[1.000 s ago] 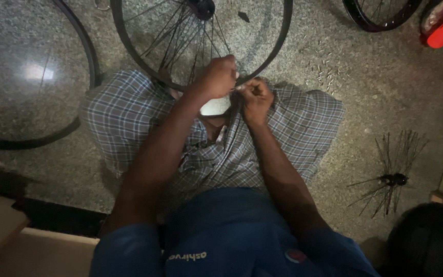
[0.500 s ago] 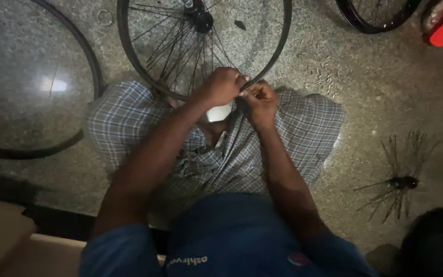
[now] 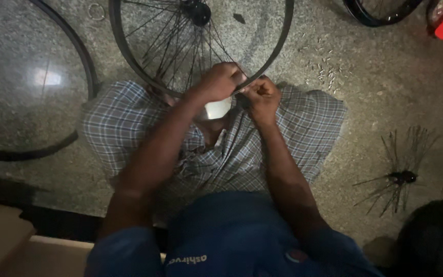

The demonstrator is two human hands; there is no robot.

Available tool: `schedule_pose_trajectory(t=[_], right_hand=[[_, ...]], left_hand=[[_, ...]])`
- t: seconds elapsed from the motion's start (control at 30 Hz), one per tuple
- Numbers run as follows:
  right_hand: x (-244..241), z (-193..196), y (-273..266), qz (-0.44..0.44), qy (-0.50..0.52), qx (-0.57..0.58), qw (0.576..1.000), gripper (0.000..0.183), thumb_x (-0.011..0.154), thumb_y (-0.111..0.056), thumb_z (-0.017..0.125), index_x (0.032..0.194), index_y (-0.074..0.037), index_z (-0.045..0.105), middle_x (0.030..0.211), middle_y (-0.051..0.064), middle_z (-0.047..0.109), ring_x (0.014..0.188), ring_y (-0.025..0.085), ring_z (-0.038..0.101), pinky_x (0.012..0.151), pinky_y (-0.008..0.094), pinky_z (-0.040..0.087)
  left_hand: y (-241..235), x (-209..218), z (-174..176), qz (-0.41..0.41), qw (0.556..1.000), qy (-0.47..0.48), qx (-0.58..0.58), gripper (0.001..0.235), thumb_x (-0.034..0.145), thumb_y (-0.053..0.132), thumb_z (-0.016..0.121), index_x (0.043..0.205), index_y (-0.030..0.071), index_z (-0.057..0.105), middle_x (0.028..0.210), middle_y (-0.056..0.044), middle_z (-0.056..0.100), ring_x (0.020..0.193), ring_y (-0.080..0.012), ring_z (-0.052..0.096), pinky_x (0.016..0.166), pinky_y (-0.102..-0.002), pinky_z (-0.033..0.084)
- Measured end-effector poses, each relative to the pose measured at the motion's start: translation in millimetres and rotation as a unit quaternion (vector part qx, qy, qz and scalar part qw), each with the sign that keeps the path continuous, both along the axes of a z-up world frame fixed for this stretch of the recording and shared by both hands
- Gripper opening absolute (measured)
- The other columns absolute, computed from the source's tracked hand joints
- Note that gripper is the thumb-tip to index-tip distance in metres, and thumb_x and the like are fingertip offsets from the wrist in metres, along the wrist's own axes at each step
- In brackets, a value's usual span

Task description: The person sits on the floor and laces a bicycle wheel by inserting spokes into the rim and hub. They use their hands to thread the spoke ends through the rim holes and then secure them with nipples, repeating this process for multiple spokes around the wheel.

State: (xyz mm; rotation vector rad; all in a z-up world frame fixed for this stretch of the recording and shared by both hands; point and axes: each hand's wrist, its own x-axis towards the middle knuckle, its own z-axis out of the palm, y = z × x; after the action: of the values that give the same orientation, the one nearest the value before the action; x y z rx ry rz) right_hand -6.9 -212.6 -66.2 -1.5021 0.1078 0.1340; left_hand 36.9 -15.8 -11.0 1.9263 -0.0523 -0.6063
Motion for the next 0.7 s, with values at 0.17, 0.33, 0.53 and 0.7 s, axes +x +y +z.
schedule_pose_trajectory(t=[0.17,0.33,0.53,0.7], right_hand=[[4.0,11.0,-1.5,0.026,0.010,0.012,1.000,0.021,0.085,0.014,0.077,0.095,-0.003,0.067,0.088,0.001,0.068,0.079,0.008,0.062,0.073,0.023,0.051],[7.5,24.8,0.6,0.045,-0.032,-0.031,0.998,0.022,0.088,0.015,0.078,0.095,-0.003,0.067,0.089,0.000,0.066,0.079,0.006,0.058,0.072,0.022,0.048],[13.6,27.4,1.5,0.046,-0.012,0.031,0.998,0.023,0.085,0.015,0.075,0.097,-0.004,0.068,0.089,0.001,0.070,0.081,0.008,0.064,0.075,0.023,0.053],[8.1,21.3,-6.2,0.041,0.022,0.017,0.999,0.022,0.086,0.014,0.077,0.095,-0.004,0.068,0.088,-0.001,0.067,0.079,0.006,0.060,0.071,0.022,0.049]], left_hand=[[-1.6,3.1,-4.2,-0.014,0.999,-0.028,0.018,0.026,0.100,0.024,0.060,0.101,0.000,0.069,0.097,-0.022,0.071,0.092,-0.0375,0.070,0.080,-0.049,0.052],[8.7,2.6,1.8,-0.018,0.998,-0.014,-0.053,0.025,0.097,0.025,0.063,0.101,0.002,0.070,0.097,-0.018,0.075,0.092,-0.0322,0.073,0.082,-0.045,0.054],[-5.2,4.5,6.3,-0.021,0.998,-0.046,0.042,0.031,0.106,0.029,0.061,0.101,0.000,0.072,0.097,-0.021,0.073,0.092,-0.0333,0.072,0.084,-0.044,0.054],[9.5,5.6,9.3,-0.002,0.997,0.031,-0.076,0.026,0.095,0.026,0.061,0.102,0.003,0.071,0.095,-0.016,0.075,0.088,-0.0291,0.074,0.078,-0.043,0.055]])
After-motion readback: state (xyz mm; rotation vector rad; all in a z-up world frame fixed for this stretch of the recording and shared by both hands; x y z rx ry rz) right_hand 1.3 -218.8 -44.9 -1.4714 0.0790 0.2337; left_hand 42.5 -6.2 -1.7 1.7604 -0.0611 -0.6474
